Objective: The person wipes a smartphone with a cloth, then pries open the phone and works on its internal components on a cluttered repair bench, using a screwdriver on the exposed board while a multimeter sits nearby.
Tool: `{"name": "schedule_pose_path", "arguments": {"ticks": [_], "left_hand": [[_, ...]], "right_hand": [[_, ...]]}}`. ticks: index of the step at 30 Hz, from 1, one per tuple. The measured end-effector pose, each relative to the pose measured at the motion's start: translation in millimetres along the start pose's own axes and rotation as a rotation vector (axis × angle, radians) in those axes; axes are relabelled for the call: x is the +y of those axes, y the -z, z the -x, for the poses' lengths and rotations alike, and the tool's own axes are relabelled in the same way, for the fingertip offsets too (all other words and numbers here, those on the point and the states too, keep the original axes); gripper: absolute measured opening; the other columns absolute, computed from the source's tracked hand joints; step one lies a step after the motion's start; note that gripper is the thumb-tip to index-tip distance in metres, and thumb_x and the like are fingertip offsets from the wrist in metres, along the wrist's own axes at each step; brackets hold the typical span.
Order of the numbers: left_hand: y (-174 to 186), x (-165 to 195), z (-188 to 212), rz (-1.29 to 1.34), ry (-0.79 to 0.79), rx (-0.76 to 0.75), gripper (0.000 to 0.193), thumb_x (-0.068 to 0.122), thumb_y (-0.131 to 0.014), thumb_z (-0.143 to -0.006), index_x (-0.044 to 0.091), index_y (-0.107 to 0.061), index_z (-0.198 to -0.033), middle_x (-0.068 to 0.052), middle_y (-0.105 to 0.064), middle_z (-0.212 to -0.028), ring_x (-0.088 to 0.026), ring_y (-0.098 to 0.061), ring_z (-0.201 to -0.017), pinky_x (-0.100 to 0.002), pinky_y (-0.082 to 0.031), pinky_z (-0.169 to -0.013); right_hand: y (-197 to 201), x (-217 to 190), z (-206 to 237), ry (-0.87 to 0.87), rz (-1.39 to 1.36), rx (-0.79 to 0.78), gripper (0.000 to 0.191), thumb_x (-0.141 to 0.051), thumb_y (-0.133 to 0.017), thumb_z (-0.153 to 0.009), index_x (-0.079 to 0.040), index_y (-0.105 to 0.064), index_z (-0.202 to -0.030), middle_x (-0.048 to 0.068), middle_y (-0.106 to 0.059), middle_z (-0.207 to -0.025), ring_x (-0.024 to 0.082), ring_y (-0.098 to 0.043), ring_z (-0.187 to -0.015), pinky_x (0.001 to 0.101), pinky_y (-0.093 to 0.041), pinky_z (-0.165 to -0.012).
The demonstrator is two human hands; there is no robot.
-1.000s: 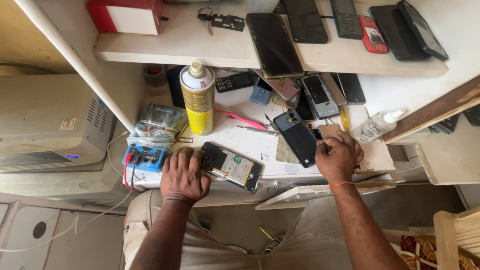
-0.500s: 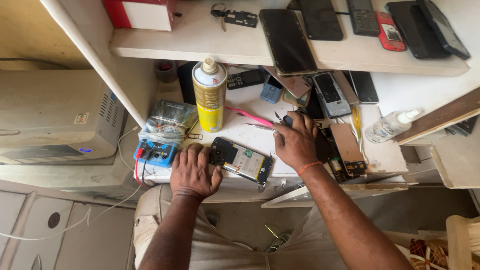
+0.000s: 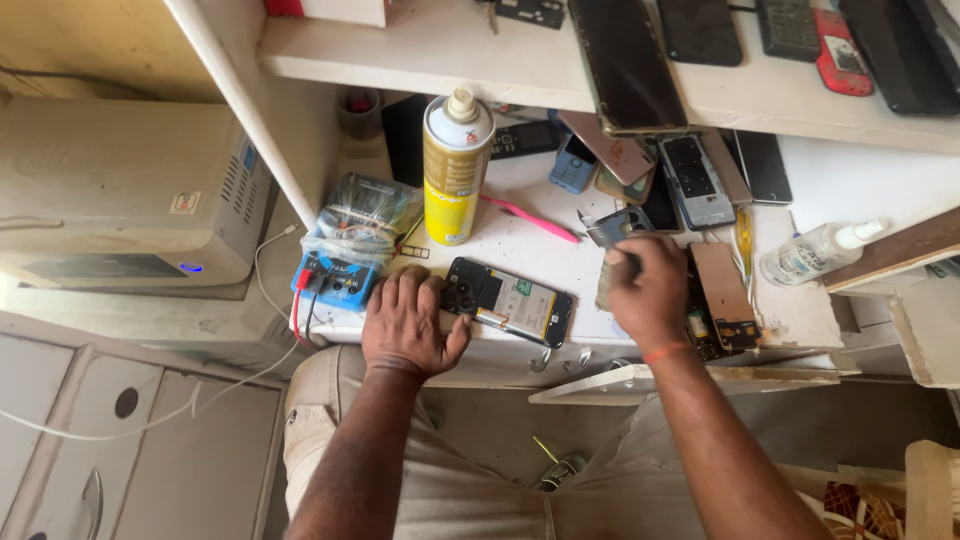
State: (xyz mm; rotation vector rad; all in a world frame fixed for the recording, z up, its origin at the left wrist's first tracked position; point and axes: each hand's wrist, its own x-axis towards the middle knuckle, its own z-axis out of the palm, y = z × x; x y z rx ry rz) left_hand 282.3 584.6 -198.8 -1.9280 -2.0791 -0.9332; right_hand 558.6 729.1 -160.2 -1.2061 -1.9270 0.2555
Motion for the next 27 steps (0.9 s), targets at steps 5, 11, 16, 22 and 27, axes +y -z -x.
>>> {"name": "schedule_pose_path", "arguments": {"ticks": [5,11,16,22,27], "left_hand": [[3.4,2.9,0.3,-0.046,0.012,-0.009,0.066,0.063,-0.062,-0.081,0.007,-0.065,-0.116,-0.019,-0.057,-0.124,-0.039,-0.053,-0.118,-0.051,-0.04,-0.104],[12.0,3.2,-2.7,-0.154,-0.01,-0.22,0.068,0.074,-0.058,-0.08,0.014,-0.067,-0.111,-0.02,-0.055,-0.13,-0.038,-0.051,-0.122,-0.052,-0.038,-0.106],[17.2,0.7,-0.5,-0.061,-0.117,-0.128,0.06,0.053,-0.057,-0.086,0.021,-0.064,-0.136,-0.02,-0.054,-0.131,-0.038,-0.05,-0.124,-0.052,-0.036,-0.107],[17.8,0.6,-0.6,-0.068,-0.159,-0.132,0.059,0.047,-0.057,-0.086,0.027,-0.061,-0.141,-0.02,-0.053,-0.132,-0.037,-0.048,-0.128,-0.054,-0.033,-0.109],[22.0,5.6,-2.4,-0.071,-0.126,-0.151,0.067,0.052,-0.057,-0.086,0.027,-0.055,-0.148,-0.02,-0.053,-0.131,-0.037,-0.049,-0.124,-0.052,-0.034,-0.108]], "right_hand": [[5.4,-6.7,31.9,-0.425,-0.81,-0.025,0.018,-0.01,-0.061,-0.1,-0.012,-0.057,-0.118,0.002,-0.067,-0.084,0.007,-0.06,-0.072,0.0218,-0.053,-0.064],[-6.2,-22.7,56.7,-0.694,-1.197,-0.154,0.018,-0.007,-0.065,-0.094,0.0,-0.068,-0.11,0.005,-0.069,-0.083,0.013,-0.067,-0.076,0.0301,-0.059,-0.068],[-16.3,-32.2,67.1,-0.431,-1.009,-0.259,0.028,-0.001,-0.074,-0.09,0.0,-0.069,-0.118,0.006,-0.073,-0.094,0.011,-0.068,-0.085,0.0247,-0.057,-0.079],[-25.0,-16.7,52.9,-0.426,-0.851,-0.18,0.031,-0.003,-0.075,-0.091,0.003,-0.069,-0.121,0.008,-0.076,-0.098,0.01,-0.071,-0.085,0.0254,-0.059,-0.08],[-30.2,6.4,41.7,-0.391,-0.931,-0.157,0.027,-0.01,-0.072,-0.098,0.003,-0.068,-0.121,0.008,-0.075,-0.096,0.01,-0.072,-0.089,0.0268,-0.06,-0.086]]}}
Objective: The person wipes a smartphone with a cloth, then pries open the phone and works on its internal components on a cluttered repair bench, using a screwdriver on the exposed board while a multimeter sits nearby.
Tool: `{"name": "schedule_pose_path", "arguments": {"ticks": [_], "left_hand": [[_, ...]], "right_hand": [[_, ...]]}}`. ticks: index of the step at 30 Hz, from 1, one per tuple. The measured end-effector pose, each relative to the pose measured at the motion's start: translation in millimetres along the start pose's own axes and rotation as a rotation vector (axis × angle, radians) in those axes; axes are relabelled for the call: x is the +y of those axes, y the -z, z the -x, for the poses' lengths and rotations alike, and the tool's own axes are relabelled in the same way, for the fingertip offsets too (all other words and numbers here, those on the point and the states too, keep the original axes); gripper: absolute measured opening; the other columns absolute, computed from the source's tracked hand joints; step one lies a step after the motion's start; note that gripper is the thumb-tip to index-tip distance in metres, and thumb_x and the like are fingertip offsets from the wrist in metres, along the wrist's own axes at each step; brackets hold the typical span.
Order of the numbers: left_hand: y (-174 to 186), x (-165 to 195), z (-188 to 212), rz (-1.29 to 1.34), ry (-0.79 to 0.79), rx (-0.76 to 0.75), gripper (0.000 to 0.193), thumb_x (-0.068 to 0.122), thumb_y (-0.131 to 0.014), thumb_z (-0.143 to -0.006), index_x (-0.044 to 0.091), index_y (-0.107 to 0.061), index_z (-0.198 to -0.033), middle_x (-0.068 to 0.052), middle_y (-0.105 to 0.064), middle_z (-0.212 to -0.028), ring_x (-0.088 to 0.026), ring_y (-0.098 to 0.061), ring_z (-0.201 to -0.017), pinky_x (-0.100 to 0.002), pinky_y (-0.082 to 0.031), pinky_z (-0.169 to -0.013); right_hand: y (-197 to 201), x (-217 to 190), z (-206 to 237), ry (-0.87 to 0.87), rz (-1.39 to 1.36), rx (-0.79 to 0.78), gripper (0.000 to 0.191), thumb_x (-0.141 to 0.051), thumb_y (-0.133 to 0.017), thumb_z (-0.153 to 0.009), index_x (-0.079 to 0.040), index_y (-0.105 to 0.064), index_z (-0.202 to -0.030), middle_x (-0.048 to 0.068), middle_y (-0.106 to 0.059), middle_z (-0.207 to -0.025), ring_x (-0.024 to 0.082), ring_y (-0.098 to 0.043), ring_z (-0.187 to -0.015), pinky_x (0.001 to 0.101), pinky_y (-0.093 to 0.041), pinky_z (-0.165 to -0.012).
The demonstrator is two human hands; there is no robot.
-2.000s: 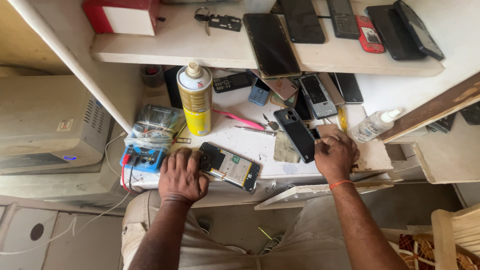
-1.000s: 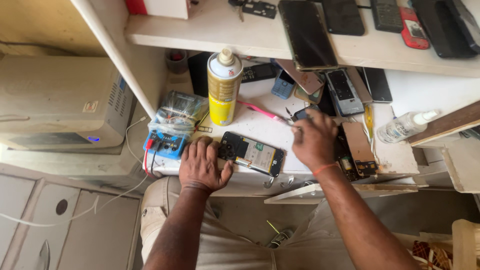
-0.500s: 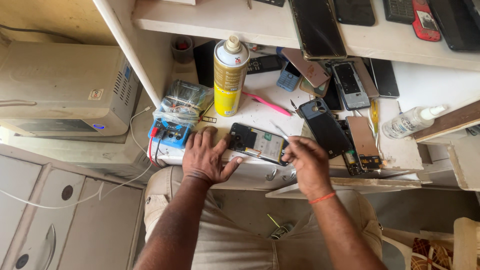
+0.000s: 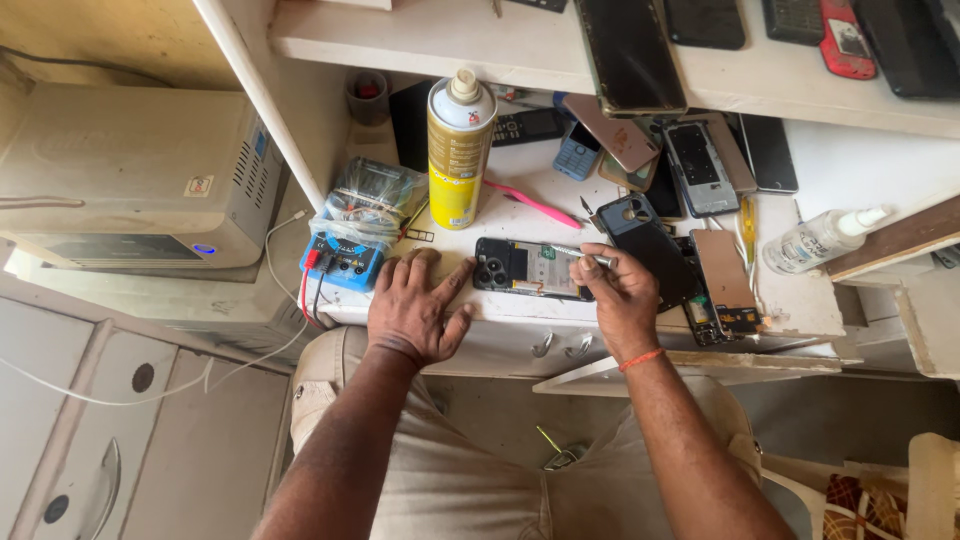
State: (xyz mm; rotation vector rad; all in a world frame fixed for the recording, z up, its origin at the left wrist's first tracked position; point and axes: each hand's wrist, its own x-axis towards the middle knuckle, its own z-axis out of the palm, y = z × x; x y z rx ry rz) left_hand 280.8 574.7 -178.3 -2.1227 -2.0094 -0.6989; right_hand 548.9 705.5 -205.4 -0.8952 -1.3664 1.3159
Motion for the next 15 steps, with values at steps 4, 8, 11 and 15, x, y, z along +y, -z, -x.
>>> {"name": "schedule_pose_path", "arguments": {"ticks": [4,8,11,15], "left_hand": [[6.5,14.0,-10.1,0.044,0.158,-0.029,0.087,0.066,-0.061,-0.08,0.022,-0.048,-0.154,-0.019,-0.054,-0.121,-0.037,-0.049,-0.116,-0.053,-0.033,-0.105],[14.5,21.0,-31.4,-0.007,0.236,-0.134,0.094,0.077,-0.065,-0.072,0.027,-0.049,-0.15,-0.017,-0.053,-0.115,-0.036,-0.047,-0.116,-0.053,-0.033,-0.101],[17.7,20.6,-43.4,-0.006,0.258,-0.225,0.099,0.079,-0.066,-0.065,0.031,-0.049,-0.15,-0.015,-0.052,-0.116,-0.037,-0.044,-0.114,-0.052,-0.033,-0.096],[16.7,17.1,-45.5,-0.016,0.225,-0.267,0.088,0.082,-0.064,-0.069,0.032,-0.058,-0.142,-0.015,-0.051,-0.118,-0.036,-0.043,-0.118,-0.051,-0.032,-0.101]], "right_hand": [[5.6,7.1,-1.8,0.008,-0.009,-0.002,0.025,-0.012,-0.071,-0.1,0.002,-0.068,-0.121,0.007,-0.075,-0.096,0.011,-0.072,-0.089,0.0272,-0.059,-0.086],[10.0,11.4,-5.3,0.032,-0.063,0.043,0.022,-0.013,-0.07,-0.099,0.0,-0.068,-0.118,0.007,-0.075,-0.095,0.012,-0.071,-0.084,0.0294,-0.06,-0.081],[13.0,15.3,-6.3,0.021,-0.184,0.065,0.019,-0.015,-0.068,-0.103,-0.001,-0.068,-0.116,0.008,-0.074,-0.092,0.013,-0.069,-0.08,0.0301,-0.058,-0.079],[16.2,17.0,-9.2,0.019,-0.281,0.04,0.02,-0.016,-0.068,-0.102,-0.001,-0.068,-0.115,0.007,-0.073,-0.09,0.014,-0.069,-0.08,0.0315,-0.059,-0.078]]}}
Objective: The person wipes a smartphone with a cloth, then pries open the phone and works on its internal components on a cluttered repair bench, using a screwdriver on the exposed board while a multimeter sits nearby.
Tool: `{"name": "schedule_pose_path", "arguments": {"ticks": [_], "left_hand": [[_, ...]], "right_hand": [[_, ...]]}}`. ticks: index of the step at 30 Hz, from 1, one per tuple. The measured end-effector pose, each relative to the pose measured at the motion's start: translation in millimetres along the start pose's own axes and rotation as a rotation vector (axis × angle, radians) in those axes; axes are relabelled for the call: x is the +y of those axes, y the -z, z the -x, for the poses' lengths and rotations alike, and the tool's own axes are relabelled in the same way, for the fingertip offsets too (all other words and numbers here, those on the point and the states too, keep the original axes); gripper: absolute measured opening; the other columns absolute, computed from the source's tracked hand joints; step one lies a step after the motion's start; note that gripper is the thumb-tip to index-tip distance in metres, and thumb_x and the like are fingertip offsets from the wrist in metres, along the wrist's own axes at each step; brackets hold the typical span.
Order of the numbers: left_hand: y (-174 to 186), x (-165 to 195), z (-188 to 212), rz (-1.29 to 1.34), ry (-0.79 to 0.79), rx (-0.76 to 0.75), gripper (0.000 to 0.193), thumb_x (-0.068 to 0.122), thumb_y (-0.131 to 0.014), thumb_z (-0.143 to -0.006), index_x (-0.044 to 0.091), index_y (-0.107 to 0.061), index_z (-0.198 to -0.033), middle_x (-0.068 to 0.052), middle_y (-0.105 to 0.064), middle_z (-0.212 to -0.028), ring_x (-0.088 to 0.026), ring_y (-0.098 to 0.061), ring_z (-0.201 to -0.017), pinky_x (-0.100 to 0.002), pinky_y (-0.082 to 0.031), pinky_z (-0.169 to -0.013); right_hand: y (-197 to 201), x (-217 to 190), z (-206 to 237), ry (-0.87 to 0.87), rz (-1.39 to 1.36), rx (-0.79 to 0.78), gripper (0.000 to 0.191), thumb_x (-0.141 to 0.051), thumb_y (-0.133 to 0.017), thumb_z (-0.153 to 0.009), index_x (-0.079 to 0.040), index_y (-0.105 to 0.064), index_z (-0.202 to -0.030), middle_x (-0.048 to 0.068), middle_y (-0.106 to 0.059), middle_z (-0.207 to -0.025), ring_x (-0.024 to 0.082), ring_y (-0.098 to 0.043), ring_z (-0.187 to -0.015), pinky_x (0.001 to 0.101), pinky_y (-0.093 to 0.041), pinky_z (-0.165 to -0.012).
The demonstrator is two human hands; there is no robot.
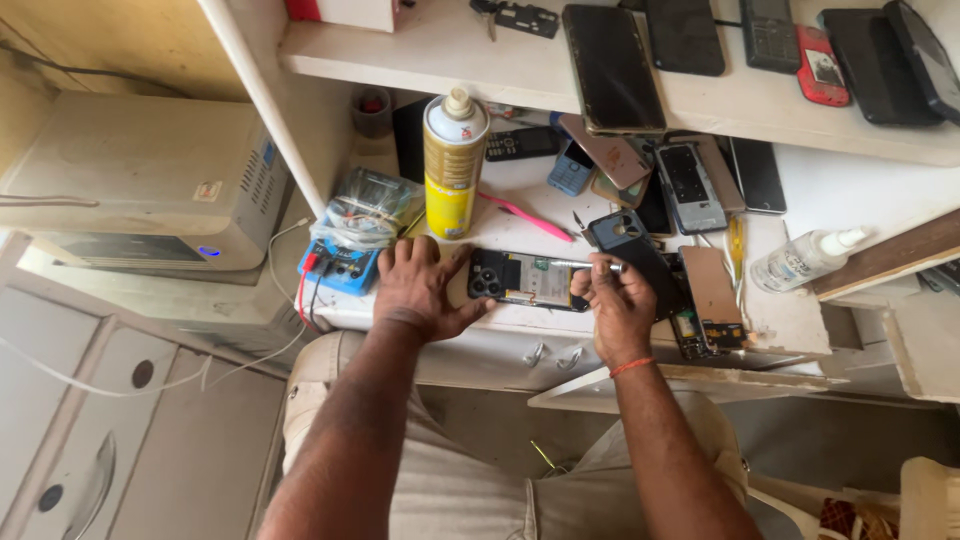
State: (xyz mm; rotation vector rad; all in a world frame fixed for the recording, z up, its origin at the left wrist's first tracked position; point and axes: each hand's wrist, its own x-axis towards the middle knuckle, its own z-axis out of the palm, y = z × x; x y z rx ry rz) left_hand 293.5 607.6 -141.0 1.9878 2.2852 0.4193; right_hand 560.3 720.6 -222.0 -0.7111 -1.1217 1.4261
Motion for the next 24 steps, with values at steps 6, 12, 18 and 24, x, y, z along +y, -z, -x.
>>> {"name": "schedule_pose_path", "arguments": {"ticks": [6,12,18,24], "left_hand": [[-9.1,-5.8,2.0,-0.012,-0.068,0.068,0.084,0.077,-0.063,-0.073,0.025,-0.061,-0.138,-0.017,-0.051,-0.127,-0.038,-0.041,-0.125,-0.055,-0.029,-0.106],[-12.8,-6.1,0.9,-0.007,-0.076,0.031,0.086,0.074,-0.063,-0.073,0.025,-0.056,-0.143,-0.02,-0.049,-0.133,-0.039,-0.041,-0.129,-0.056,-0.027,-0.11],[-6.8,-4.7,-1.1,-0.015,-0.077,-0.005,0.085,0.075,-0.061,-0.075,0.028,-0.053,-0.146,-0.022,-0.047,-0.137,-0.04,-0.038,-0.132,-0.058,-0.024,-0.112],[-10.4,-5.9,0.2,0.025,-0.059,-0.028,0.09,0.076,-0.062,-0.074,0.027,-0.05,-0.149,-0.021,-0.047,-0.135,-0.04,-0.038,-0.132,-0.058,-0.022,-0.114]], "right_hand": [[-1.4,-2.3,3.0,-0.026,-0.028,0.037,0.022,-0.021,-0.065,-0.105,0.0,-0.067,-0.112,0.007,-0.071,-0.086,0.015,-0.068,-0.077,0.0312,-0.057,-0.076],[-4.7,-6.7,3.9,-0.017,-0.003,0.033,0.023,-0.022,-0.064,-0.105,0.0,-0.067,-0.111,0.005,-0.069,-0.084,0.014,-0.067,-0.077,0.0307,-0.056,-0.074],[-9.6,-9.0,5.1,-0.009,0.045,0.048,0.025,-0.023,-0.065,-0.105,0.001,-0.068,-0.111,0.005,-0.069,-0.083,0.013,-0.067,-0.077,0.0303,-0.057,-0.074],[-6.4,-2.9,6.4,0.006,0.075,0.057,0.025,-0.023,-0.064,-0.105,0.001,-0.068,-0.112,0.006,-0.07,-0.084,0.013,-0.068,-0.077,0.0304,-0.057,-0.075]]}}
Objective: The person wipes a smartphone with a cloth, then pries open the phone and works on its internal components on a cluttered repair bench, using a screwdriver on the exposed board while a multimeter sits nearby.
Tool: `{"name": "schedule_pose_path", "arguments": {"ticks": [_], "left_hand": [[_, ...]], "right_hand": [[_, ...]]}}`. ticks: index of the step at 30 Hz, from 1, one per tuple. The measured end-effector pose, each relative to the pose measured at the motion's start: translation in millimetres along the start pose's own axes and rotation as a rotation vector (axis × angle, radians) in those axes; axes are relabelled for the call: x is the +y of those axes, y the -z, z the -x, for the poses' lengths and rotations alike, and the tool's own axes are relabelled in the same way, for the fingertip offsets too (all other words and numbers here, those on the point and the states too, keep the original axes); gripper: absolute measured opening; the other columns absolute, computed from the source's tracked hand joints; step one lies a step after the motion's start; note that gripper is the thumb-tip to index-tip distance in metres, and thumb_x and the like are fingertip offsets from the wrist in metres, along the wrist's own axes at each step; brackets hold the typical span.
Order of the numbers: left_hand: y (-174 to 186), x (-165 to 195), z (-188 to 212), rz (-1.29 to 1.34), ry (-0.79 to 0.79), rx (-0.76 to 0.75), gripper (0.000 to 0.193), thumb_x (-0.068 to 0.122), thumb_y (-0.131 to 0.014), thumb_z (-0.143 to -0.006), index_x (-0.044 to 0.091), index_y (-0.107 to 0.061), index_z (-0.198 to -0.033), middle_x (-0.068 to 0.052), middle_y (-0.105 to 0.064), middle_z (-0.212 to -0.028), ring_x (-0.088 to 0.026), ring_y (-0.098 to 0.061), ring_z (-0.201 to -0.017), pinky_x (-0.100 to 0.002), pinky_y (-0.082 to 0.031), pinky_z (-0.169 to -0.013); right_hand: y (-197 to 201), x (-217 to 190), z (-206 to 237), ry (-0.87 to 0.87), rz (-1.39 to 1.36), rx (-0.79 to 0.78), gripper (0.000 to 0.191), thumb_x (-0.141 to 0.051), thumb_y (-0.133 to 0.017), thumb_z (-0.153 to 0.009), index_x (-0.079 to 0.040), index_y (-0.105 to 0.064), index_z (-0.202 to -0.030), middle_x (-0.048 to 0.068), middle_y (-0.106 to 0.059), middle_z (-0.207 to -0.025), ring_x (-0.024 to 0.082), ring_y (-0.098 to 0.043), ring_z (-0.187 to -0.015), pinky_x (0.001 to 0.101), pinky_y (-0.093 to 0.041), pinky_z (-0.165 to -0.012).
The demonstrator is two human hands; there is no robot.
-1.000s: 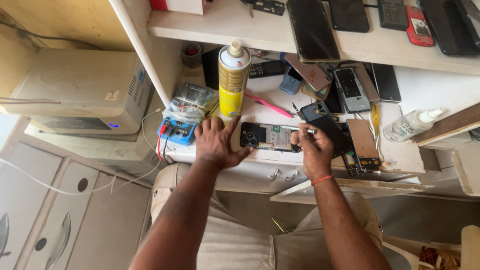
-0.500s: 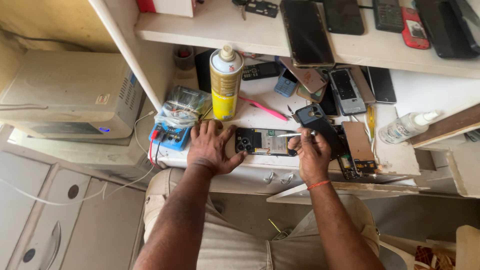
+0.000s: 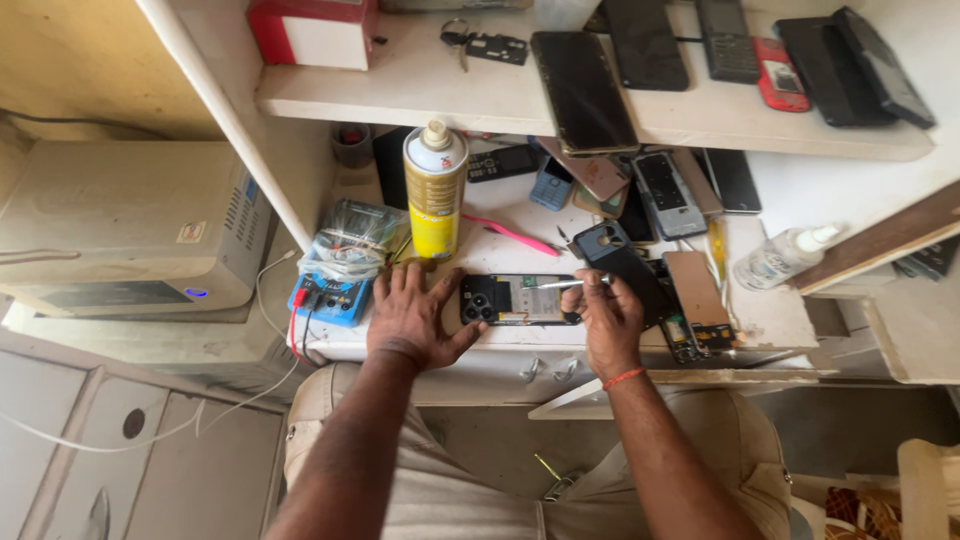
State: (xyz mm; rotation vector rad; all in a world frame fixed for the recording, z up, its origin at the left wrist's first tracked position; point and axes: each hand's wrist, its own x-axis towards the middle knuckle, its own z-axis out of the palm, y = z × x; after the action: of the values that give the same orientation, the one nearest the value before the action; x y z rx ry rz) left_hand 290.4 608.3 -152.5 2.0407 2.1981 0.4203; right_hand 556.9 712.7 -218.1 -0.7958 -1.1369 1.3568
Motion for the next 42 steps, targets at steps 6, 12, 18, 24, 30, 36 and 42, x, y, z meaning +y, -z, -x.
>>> {"name": "schedule_pose_path", "arguments": {"ticks": [6,12,18,24,30,36,42], "left_hand": [[7.1,7.5,16.8,0.239,-0.166,0.416,0.079,0.062,-0.075,-0.075,0.017,-0.06,-0.138,-0.02,-0.052,-0.134,-0.039,-0.045,-0.129,-0.058,-0.029,-0.111],[2.7,76.6,58.3,1.387,0.353,-0.305,0.042,0.041,-0.07,-0.082,0.017,-0.074,-0.116,-0.006,-0.076,-0.114,-0.01,-0.072,-0.09,-0.032,-0.06,-0.066],[3.6,88.1,73.1,1.657,0.37,-0.419,0.046,0.043,-0.072,-0.081,0.016,-0.073,-0.118,-0.007,-0.076,-0.112,-0.012,-0.072,-0.09,-0.032,-0.06,-0.068],[18.0,105.8,69.4,1.652,0.39,-0.395,0.05,0.045,-0.074,-0.079,0.016,-0.073,-0.12,-0.008,-0.075,-0.111,-0.015,-0.072,-0.089,-0.033,-0.06,-0.07],[21.6,107.5,68.6,1.634,0.4,-0.364,0.054,0.046,-0.076,-0.078,0.015,-0.072,-0.122,-0.009,-0.074,-0.11,-0.017,-0.072,-0.089,-0.034,-0.059,-0.072],[30.2,106.1,52.7,1.604,0.391,-0.342,0.059,0.048,-0.078,-0.076,0.015,-0.072,-0.124,-0.009,-0.073,-0.109,-0.02,-0.073,-0.089,-0.035,-0.059,-0.074],[49.3,102.9,53.0,1.406,0.29,-0.239,0.063,0.05,-0.08,-0.074,0.014,-0.071,-0.125,-0.01,-0.072,-0.107,-0.022,-0.073,-0.088,-0.035,-0.059,-0.075]], "right_hand": [[1.4,1.5,-4.6,-0.044,-0.031,0.007,0.023,-0.021,-0.064,-0.103,0.0,-0.068,-0.112,0.006,-0.071,-0.082,0.014,-0.066,-0.074,0.0303,-0.056,-0.072],[-0.1,4.7,-4.6,-0.044,0.011,0.036,0.021,-0.019,-0.064,-0.103,0.0,-0.069,-0.111,0.007,-0.071,-0.081,0.014,-0.065,-0.073,0.0294,-0.053,-0.07],[3.4,8.4,-6.3,-0.049,-0.025,0.012,0.023,-0.02,-0.066,-0.1,0.0,-0.069,-0.111,0.007,-0.072,-0.082,0.014,-0.066,-0.072,0.0302,-0.055,-0.07],[2.8,6.6,-6.3,-0.061,0.022,0.024,0.028,-0.025,-0.066,-0.1,0.001,-0.07,-0.111,0.008,-0.073,-0.08,0.014,-0.067,-0.072,0.0306,-0.055,-0.071],[2.8,7.8,-6.6,-0.079,0.018,0.03,0.029,-0.026,-0.066,-0.098,0.001,-0.07,-0.11,0.007,-0.073,-0.08,0.014,-0.067,-0.072,0.0308,-0.056,-0.071],[1.7,4.7,-7.2,-0.079,0.058,0.03,0.029,-0.025,-0.067,-0.098,0.001,-0.071,-0.11,0.007,-0.073,-0.08,0.015,-0.068,-0.072,0.0313,-0.057,-0.071],[4.5,6.0,-5.7,-0.088,0.031,0.021,0.029,-0.027,-0.065,-0.1,-0.001,-0.07,-0.111,0.007,-0.073,-0.081,0.014,-0.067,-0.073,0.0308,-0.056,-0.071]]}}
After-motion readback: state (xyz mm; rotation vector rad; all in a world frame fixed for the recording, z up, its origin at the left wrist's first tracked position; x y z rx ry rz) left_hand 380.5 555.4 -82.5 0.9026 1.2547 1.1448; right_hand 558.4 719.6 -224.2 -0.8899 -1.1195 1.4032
